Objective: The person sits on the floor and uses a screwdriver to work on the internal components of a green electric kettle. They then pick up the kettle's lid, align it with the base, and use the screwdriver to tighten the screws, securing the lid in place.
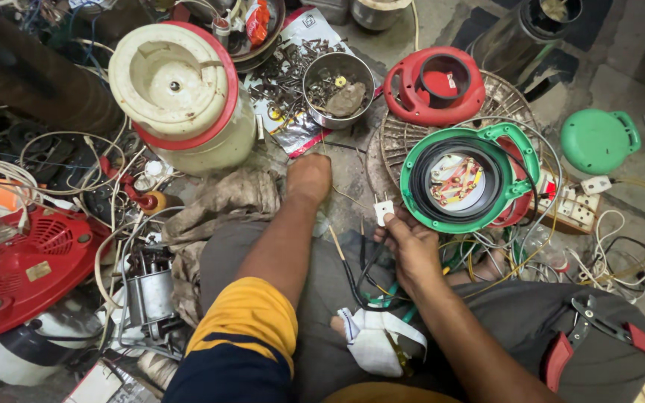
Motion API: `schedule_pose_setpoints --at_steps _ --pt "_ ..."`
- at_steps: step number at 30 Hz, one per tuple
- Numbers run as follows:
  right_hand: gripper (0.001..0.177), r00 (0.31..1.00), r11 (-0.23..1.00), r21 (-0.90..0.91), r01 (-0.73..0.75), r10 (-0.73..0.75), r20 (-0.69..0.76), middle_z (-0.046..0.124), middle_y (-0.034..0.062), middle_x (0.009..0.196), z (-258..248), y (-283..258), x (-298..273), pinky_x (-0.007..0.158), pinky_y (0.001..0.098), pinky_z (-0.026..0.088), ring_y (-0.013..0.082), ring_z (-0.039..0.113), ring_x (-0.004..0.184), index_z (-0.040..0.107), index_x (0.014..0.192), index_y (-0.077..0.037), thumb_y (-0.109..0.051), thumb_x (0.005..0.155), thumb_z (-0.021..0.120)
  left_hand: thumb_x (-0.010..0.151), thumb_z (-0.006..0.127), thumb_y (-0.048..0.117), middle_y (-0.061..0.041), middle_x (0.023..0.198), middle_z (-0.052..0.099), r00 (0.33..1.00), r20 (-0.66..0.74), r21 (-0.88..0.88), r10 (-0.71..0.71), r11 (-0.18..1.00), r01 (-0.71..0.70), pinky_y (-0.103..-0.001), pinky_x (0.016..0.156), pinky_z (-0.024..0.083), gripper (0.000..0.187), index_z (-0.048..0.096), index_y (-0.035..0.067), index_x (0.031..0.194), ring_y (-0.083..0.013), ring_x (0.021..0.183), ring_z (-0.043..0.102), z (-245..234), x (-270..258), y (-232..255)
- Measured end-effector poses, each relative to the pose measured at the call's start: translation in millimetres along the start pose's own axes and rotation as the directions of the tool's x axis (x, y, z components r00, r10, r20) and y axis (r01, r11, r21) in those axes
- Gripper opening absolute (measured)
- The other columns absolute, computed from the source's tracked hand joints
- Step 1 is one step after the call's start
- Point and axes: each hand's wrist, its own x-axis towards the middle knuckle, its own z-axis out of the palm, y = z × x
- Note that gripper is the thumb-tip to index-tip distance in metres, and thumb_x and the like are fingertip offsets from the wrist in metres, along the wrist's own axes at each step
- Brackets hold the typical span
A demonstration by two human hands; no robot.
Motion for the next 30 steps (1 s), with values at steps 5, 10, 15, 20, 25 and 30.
schedule_pose_setpoints --at_steps 5,10,15,20,25,30 --pt "0.025 1.000 1.000 -0.021 0.009 -0.008 0.015 0.070 0.0086 0.101 -0.2 -5.7 0.5 0.070 0.0328 0.058 0.0184 0.067 0.078 0.065 0.115 0.000 -0.008 0.092 0.070 0.076 0.074 0.021 -0.022 0.098 0.074 0.967 -0.100 -0.413 -0.234 0.894 0.174 -0.045 0.085 0.056 0.027 0.074 0.004 0.098 -0.0388 0.093 0.072 -29.4 1.1 -14.1" --pt "0.024 0.997 1.000 0.006 0.003 -0.003 0.072 0.069 0.0068 0.101 1.4 -1.3 5.0 0.070 0.0316 0.056 0.0173 0.067 0.079 0.063 0.114 -0.002 -0.009 0.092 0.070 0.090 0.074 0.020 -0.021 0.091 0.075 0.917 -0.324 -0.435 -0.235 0.897 0.076 -0.042 0.082 0.059 0.014 0.079 0.007 0.093 -0.0334 0.088 0.075 -34.9 -13.0 -40.4" --pt "0.024 0.991 1.000 0.004 -0.011 0.011 0.130 0.070 0.0068 0.095 8.7 -2.0 8.8 0.074 0.0285 0.057 0.0139 0.067 0.078 0.065 0.115 -0.001 -0.012 0.094 0.069 0.091 0.072 0.013 -0.006 0.086 0.078 0.997 -0.044 -0.827 -0.056 0.562 -0.005 -0.032 0.070 0.058 0.014 0.078 0.006 0.101 -0.0128 0.074 0.071 -56.6 -72.5 11.5" --pt "0.024 0.991 1.000 -0.008 0.026 -0.025 0.133 0.072 0.0062 0.095 19.3 1.2 8.5 0.073 0.0269 0.055 0.0127 0.066 0.077 0.065 0.116 0.001 -0.009 0.095 0.070 0.089 0.072 0.003 -0.008 0.092 0.078 1.000 0.017 -0.964 -0.026 0.265 0.023 -0.027 0.072 0.059 0.015 0.076 0.005 0.103 -0.0121 0.079 0.071 -75.2 -125.3 44.1" --pt "0.021 0.972 0.993 -0.003 0.119 -0.116 0.204 0.074 0.0080 0.098 28.2 2.0 3.7 0.074 0.0260 0.055 0.0117 0.067 0.079 0.066 0.115 0.002 -0.006 0.096 0.068 0.085 0.079 0.003 -0.007 0.090 0.071 0.961 -0.273 -0.885 -0.038 0.401 -0.236 -0.028 0.070 0.057 0.010 0.077 0.002 0.094 -0.0140 0.078 0.070 -80.0 -140.2 57.9" --pt "0.020 0.958 0.981 -0.041 0.187 -0.173 0.229 0.073 0.0068 0.100 32.2 0.3 -0.7 0.076 0.0254 0.054 0.0106 0.066 0.083 0.068 0.115 0.002 -0.005 0.097 0.068 0.082 0.079 0.002 -0.005 0.086 0.066 0.950 -0.301 -0.878 -0.078 0.413 -0.244 -0.028 0.065 0.054 0.012 0.078 0.004 0.094 -0.0140 0.072 0.065 -84.0 -138.4 60.0"
